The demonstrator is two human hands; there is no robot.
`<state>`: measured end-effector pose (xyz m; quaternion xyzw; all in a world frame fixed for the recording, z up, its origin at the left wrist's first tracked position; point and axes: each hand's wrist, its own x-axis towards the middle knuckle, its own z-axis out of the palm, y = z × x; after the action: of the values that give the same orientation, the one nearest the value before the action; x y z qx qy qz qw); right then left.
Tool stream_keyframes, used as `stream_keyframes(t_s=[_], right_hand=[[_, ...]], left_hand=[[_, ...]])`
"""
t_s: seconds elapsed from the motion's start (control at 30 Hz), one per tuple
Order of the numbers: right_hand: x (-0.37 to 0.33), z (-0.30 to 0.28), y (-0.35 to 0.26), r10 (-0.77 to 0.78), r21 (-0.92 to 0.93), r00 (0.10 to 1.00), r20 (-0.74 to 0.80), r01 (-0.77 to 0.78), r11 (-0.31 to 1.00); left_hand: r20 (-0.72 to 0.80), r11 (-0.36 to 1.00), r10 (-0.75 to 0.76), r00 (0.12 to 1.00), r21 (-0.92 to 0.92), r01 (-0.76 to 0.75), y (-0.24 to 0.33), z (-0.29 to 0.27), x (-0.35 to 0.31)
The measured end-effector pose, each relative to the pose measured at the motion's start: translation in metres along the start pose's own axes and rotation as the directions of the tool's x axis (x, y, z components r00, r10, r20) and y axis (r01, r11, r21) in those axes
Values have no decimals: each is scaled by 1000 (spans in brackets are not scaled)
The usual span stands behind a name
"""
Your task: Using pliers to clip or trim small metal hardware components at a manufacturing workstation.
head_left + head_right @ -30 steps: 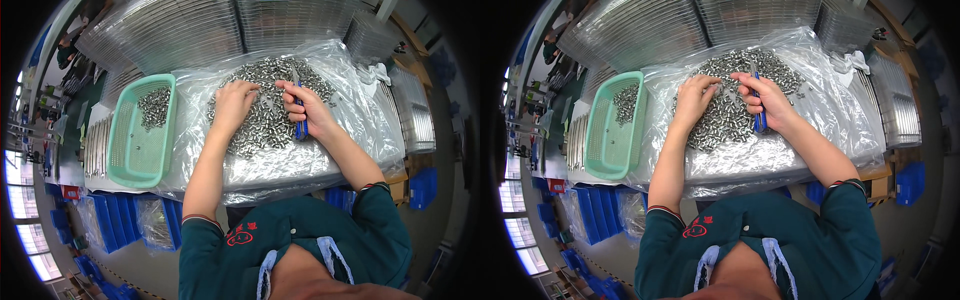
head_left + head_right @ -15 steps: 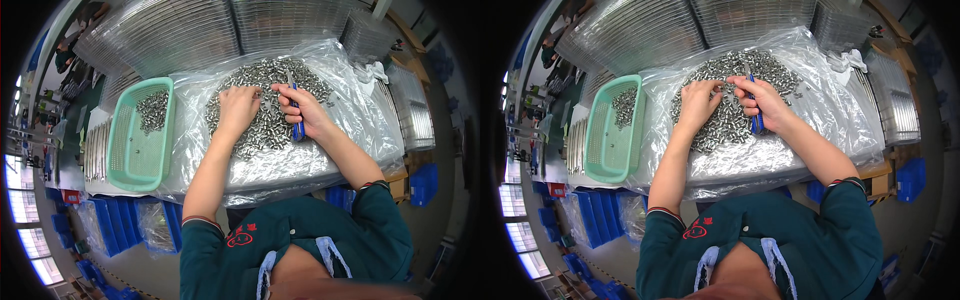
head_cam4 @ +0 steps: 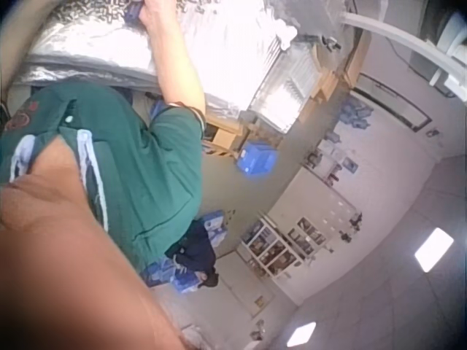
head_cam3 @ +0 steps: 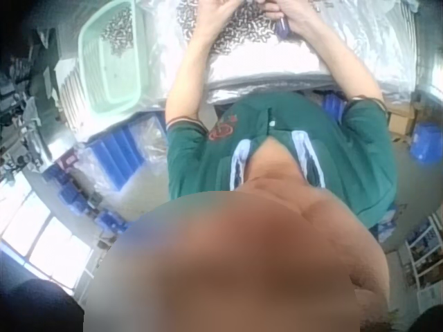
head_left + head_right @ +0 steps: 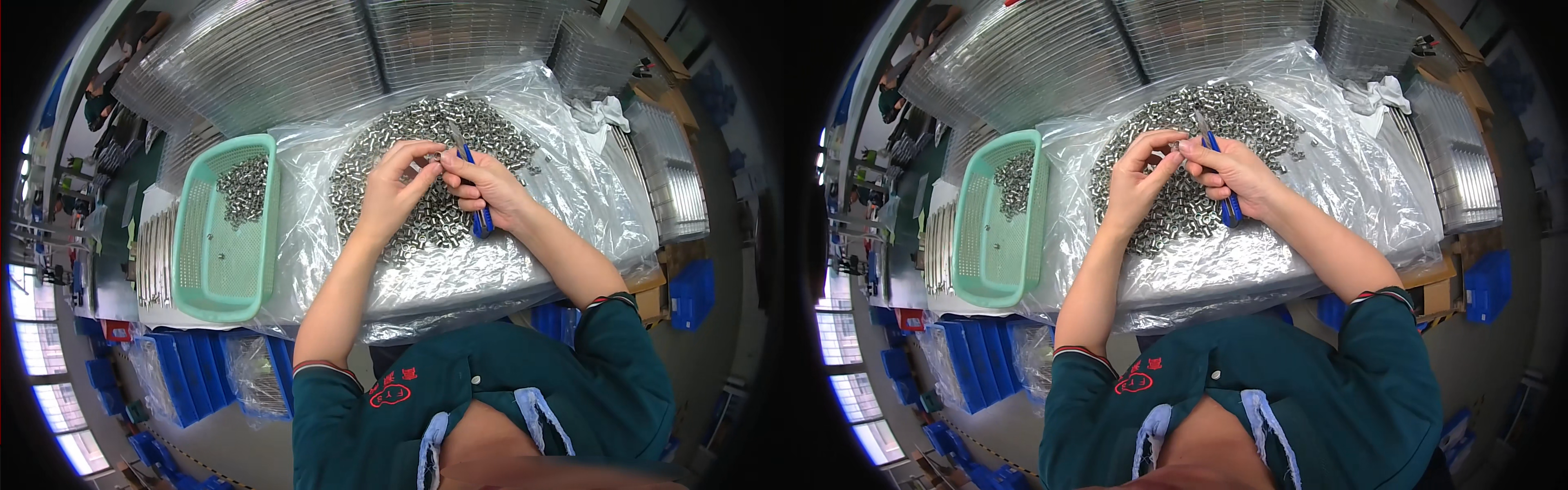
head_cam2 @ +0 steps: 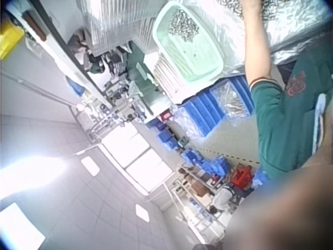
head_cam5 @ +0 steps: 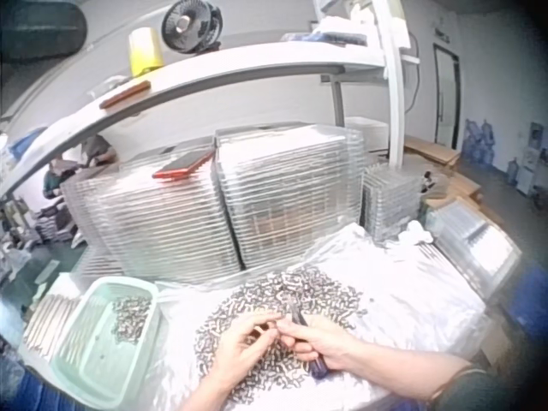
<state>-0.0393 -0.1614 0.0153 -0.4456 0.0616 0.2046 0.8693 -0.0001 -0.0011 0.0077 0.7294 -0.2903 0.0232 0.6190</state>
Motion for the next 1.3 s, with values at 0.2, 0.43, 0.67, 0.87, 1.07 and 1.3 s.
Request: stream_keyframes(t_s=[0.2, 0.43, 0.67, 0.87, 1.07, 1.3], right_hand=[[-1, 3, -1, 11, 43, 1000, -20, -11, 999], [1, 3, 3, -51, -201, 997, -54, 39, 979], [1, 0, -1, 26, 15, 999, 21, -26, 1000], [2, -1, -1, 39, 29, 999, 29, -40, 999], [3, -4, 2, 38, 52, 999, 20, -39, 998], [1, -2, 0, 64, 82, 998, 27, -66, 994]], left_hand=[[-10, 999, 22, 1000, 43, -21, 5, -1, -1], [58, 783, 382, 922, 509, -357, -1, -1, 1], [-66, 945, 108, 992, 315, -82, -4, -18, -7], [-193, 944, 261, 946, 256, -208, 2, -2, 0], [-26, 858, 311, 950, 437, -269, -3, -2, -2], [-53, 880, 302, 952, 398, -258, 1, -3, -3]])
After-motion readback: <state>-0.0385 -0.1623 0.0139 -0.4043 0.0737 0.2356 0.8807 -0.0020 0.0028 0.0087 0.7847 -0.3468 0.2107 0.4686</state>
